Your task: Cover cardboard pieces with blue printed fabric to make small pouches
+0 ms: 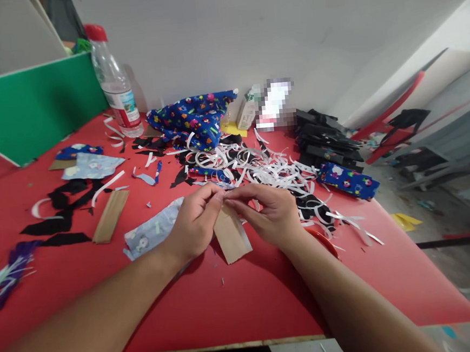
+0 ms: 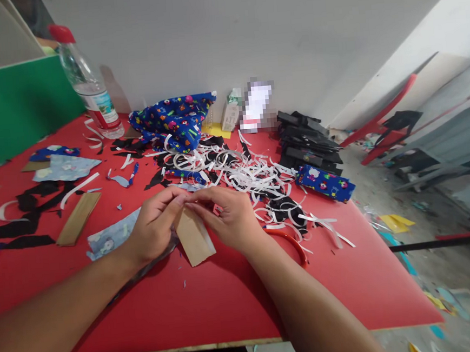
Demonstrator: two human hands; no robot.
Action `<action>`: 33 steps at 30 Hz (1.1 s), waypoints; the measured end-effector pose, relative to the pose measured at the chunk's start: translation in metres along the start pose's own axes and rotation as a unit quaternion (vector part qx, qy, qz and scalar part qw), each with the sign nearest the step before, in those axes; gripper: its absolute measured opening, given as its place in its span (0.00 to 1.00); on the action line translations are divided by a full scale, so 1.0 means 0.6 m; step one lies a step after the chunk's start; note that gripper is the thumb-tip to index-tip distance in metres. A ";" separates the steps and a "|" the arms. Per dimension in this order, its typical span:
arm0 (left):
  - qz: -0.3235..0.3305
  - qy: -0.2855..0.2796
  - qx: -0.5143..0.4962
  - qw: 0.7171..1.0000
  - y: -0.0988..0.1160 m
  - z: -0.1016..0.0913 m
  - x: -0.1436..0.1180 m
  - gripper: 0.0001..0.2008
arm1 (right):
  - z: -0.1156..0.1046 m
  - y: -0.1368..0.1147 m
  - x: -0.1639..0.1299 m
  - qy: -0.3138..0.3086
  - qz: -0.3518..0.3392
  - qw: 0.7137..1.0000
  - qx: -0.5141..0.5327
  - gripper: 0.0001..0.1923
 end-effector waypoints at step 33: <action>0.012 0.026 0.029 0.999 -0.007 -0.010 -0.004 0.17 | 0.018 0.016 -0.008 -0.014 0.014 1.000 0.003 0.03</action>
Point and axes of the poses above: each hand's wrist, its own x-axis towards the middle knuckle, its own z-axis out of the palm, y = z × x, the point moved 10 cm from there along x, towards the middle knuckle, and after that the axes turned 9 degrees about y, right-handed, at the moved point
